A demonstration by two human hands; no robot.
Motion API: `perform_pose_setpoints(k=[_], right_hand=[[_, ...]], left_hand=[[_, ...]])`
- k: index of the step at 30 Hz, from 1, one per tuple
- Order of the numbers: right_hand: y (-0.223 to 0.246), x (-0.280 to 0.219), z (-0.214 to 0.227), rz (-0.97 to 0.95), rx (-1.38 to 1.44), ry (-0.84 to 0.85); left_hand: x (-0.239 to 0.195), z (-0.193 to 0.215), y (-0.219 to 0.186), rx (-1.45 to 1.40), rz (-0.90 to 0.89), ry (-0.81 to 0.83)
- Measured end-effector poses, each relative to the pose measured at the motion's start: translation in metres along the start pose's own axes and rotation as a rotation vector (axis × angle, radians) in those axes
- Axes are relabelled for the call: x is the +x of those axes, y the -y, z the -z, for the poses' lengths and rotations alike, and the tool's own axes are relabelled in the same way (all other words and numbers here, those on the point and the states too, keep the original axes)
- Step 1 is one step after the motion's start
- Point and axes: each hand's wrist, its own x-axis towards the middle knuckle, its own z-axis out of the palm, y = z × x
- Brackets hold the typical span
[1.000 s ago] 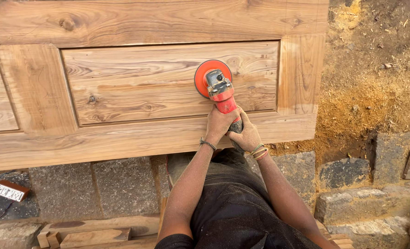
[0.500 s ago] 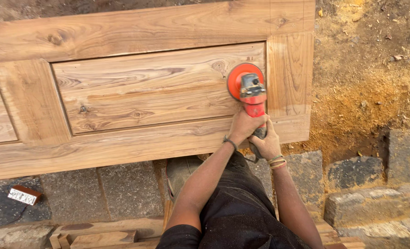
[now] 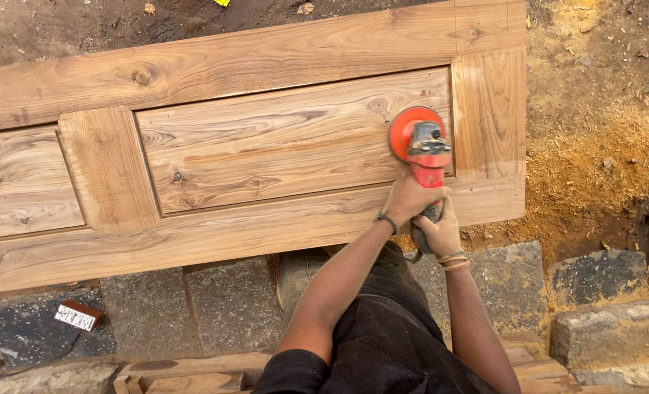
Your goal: The person uses a handheld orbital sander to smooth the surface of a large wooden panel. The sander is moved systematically across the panel's surface, covering different sections to even out the wood grain.
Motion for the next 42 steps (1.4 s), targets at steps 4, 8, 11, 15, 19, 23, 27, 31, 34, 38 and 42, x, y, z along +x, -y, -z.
perform_pose_setpoints(k=[4, 8, 11, 15, 19, 23, 27, 31, 34, 38, 42], right_hand=[[0.025, -0.007, -0.058, -0.002, -0.025, 0.081], [0.047, -0.018, -0.12, 0.098, -0.061, 0.132], [0.052, -0.036, -0.159, 0.148, -0.142, 0.186], [0.082, -0.05, -0.21, 0.198, -0.22, 0.29], [0.12, -0.056, -0.251, 0.03, -0.347, 0.553], [0.142, -0.065, -0.263, 0.239, -0.312, 0.581], [0.136, -0.052, -0.246, 0.294, -0.375, 0.591], [0.115, -0.027, -0.202, 0.237, -0.474, 0.561], [0.101, -0.007, -0.158, 0.25, -0.362, 0.491], [0.077, 0.02, -0.094, 0.184, -0.311, 0.392], [0.045, 0.04, -0.03, 0.068, -0.323, 0.287]], left_hand=[[-0.023, 0.066, 0.018, -0.04, 0.082, -0.116], [-0.044, 0.13, 0.039, 0.042, 0.043, -0.2], [-0.062, 0.168, 0.062, -0.019, 0.161, -0.27], [-0.095, 0.215, 0.098, -0.189, 0.046, -0.375], [-0.116, 0.255, 0.139, -0.513, 0.051, -0.46], [-0.136, 0.276, 0.15, -0.643, 0.127, -0.564], [-0.128, 0.258, 0.139, -0.695, 0.108, -0.558], [-0.102, 0.208, 0.125, -0.679, 0.031, -0.531], [-0.07, 0.169, 0.107, -0.632, 0.009, -0.52], [-0.028, 0.109, 0.074, -0.41, 0.026, -0.463], [0.001, 0.042, 0.039, -0.366, 0.049, -0.338]])
